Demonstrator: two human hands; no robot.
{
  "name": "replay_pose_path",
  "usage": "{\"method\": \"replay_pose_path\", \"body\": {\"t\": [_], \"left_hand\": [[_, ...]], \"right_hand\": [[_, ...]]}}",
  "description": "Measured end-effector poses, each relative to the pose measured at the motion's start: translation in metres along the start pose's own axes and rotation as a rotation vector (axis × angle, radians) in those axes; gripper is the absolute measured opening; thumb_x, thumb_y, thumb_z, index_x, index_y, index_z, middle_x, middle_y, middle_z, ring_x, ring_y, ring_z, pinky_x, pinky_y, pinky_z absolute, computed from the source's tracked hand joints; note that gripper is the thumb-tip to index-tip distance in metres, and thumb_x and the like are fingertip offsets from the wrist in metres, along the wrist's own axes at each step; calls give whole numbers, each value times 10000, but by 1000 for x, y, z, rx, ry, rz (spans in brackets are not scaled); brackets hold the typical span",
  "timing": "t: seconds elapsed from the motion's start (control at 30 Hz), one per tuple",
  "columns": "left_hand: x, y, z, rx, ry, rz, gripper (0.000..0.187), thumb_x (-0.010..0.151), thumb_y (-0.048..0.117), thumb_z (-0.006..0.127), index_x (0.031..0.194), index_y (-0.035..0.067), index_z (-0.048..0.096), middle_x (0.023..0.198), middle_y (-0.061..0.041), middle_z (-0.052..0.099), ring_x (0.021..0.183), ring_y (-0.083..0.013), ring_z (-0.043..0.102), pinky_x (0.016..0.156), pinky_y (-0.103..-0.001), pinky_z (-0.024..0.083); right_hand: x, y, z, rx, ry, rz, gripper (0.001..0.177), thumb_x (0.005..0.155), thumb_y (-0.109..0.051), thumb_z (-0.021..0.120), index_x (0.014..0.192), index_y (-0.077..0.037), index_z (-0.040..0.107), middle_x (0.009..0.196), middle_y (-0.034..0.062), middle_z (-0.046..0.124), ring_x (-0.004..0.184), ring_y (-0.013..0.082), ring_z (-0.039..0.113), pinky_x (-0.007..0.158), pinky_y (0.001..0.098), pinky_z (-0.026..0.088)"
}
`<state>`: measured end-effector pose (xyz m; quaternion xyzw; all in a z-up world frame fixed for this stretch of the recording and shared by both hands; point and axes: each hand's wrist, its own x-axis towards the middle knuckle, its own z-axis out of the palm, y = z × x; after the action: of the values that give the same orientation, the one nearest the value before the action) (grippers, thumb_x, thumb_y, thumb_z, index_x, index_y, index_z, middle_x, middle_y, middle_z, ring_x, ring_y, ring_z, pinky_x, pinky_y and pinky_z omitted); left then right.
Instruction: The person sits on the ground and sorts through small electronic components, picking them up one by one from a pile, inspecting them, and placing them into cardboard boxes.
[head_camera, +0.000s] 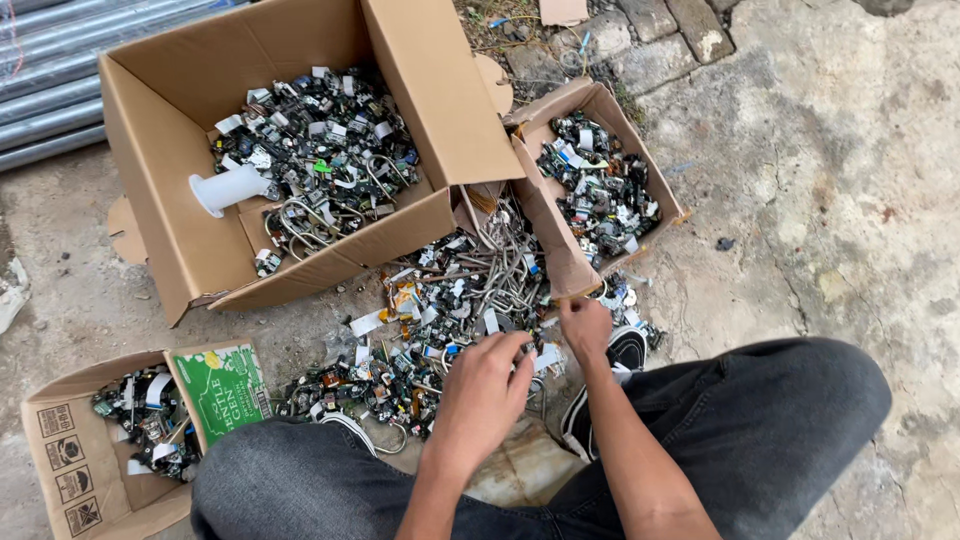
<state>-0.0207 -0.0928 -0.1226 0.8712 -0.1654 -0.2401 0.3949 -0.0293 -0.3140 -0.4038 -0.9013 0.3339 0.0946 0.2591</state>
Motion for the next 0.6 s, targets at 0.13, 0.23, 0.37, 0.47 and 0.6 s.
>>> {"method": "replay_pose_path", "body": {"t": [0.13, 0.23, 0.37, 0.47, 0.6], "left_hand": [[12, 4, 0, -19, -37, -7, 308, 1019, 176, 574, 1281, 36, 655, 1097, -140, 739, 834, -233, 746, 811, -389, 618], [23, 6, 8, -5, -67, -34, 318, 1031, 207, 558, 1289, 42, 648, 1141, -134, 734, 879, -254, 745, 834, -418, 602], [52, -2, 44, 60, -32, 18, 260, 1017, 173, 555, 1178, 20, 691, 1013, -170, 736, 847, -362, 722, 782, -507, 560], [91, -30, 94, 39, -80, 50, 274, 1003, 178, 538, 1159, 15, 693, 1029, -190, 723, 899, -414, 723, 782, -531, 565], [120, -57, 147, 38, -242, -26, 272, 987, 106, 516, 1146, -29, 690, 1037, -218, 713, 956, -443, 714, 809, -529, 584]], "right_hand": [[28, 40, 15, -150, -3, 165, 246, 992, -241, 606, 1108, -102, 773, 847, 104, 769, 681, 235, 703, 573, 348, 586], [45, 51, 15, -115, 1, 318, 565, 993, -362, 623, 1462, -60, 539, 1372, 198, 566, 1179, 356, 554, 1006, 470, 476], [45, 56, 6, -109, 122, 197, 547, 953, -307, 651, 1410, -17, 569, 1455, 255, 471, 1297, 460, 491, 1103, 511, 379], [58, 63, 8, -65, 209, 141, 574, 916, -271, 691, 1428, -47, 562, 1437, 261, 458, 1315, 494, 488, 1121, 509, 369], [78, 85, 18, -126, 160, 105, 721, 923, -412, 679, 1535, -95, 464, 1458, 283, 472, 1380, 463, 485, 1128, 507, 369]]}}
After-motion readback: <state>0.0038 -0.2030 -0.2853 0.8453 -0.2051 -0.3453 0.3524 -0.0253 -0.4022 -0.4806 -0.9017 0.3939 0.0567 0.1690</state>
